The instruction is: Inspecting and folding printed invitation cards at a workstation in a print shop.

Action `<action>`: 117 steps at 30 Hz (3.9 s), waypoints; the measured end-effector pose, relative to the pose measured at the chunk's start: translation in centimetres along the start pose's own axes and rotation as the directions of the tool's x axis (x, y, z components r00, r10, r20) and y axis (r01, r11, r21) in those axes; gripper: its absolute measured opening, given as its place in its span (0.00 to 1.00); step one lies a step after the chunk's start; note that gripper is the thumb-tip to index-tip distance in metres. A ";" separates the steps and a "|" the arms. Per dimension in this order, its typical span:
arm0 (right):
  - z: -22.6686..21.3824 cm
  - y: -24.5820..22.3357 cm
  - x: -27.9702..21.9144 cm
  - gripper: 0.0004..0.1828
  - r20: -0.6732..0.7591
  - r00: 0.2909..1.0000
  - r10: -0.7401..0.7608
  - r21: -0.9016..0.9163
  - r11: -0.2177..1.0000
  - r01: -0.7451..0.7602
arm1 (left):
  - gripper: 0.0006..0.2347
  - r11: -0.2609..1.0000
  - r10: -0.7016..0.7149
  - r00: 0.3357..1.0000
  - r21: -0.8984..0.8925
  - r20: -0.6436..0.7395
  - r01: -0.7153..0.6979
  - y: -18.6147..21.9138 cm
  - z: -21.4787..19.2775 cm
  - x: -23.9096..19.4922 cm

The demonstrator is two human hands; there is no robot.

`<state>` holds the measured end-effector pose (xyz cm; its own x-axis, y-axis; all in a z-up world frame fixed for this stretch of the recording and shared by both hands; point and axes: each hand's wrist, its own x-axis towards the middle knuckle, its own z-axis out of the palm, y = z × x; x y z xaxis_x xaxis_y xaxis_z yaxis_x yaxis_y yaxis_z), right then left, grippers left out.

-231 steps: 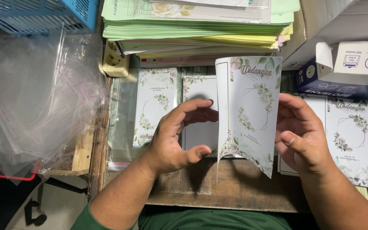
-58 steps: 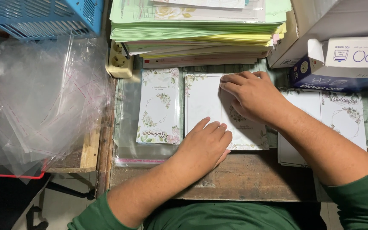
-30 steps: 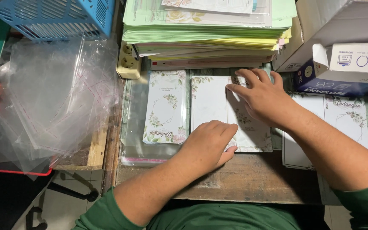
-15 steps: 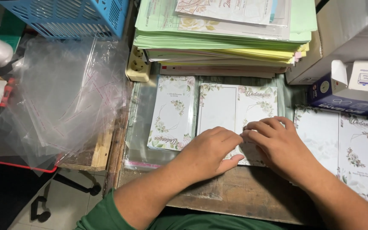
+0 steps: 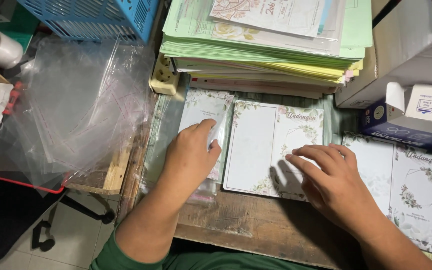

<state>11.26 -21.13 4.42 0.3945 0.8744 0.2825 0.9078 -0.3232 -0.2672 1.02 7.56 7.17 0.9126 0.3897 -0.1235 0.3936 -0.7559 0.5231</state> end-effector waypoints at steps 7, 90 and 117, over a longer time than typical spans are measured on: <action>-0.7 0.1 -0.1 0.22 -0.026 0.944 0.328 0.347 0.889 -0.299 | 0.14 0.894 0.439 0.750 0.325 -0.495 -0.309 -0.1 0.0 -1.4; 1.3 1.9 -1.5 0.18 -0.008 0.704 0.710 1.000 0.016 -0.004 | 0.17 0.312 0.103 0.902 -0.848 -0.419 -0.429 0.5 2.5 -0.6; 2.0 3.2 -2.9 0.12 0.159 0.789 0.594 0.893 -0.427 0.141 | 0.08 0.643 0.746 0.446 0.361 -0.495 -0.676 -0.2 -1.0 -0.5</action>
<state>12.78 -23.98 0.93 0.8277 0.5551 -0.0827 -0.4590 0.5847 -0.6689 0.40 8.04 7.97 0.6461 -0.1299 0.7522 -0.3235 -0.9391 0.1157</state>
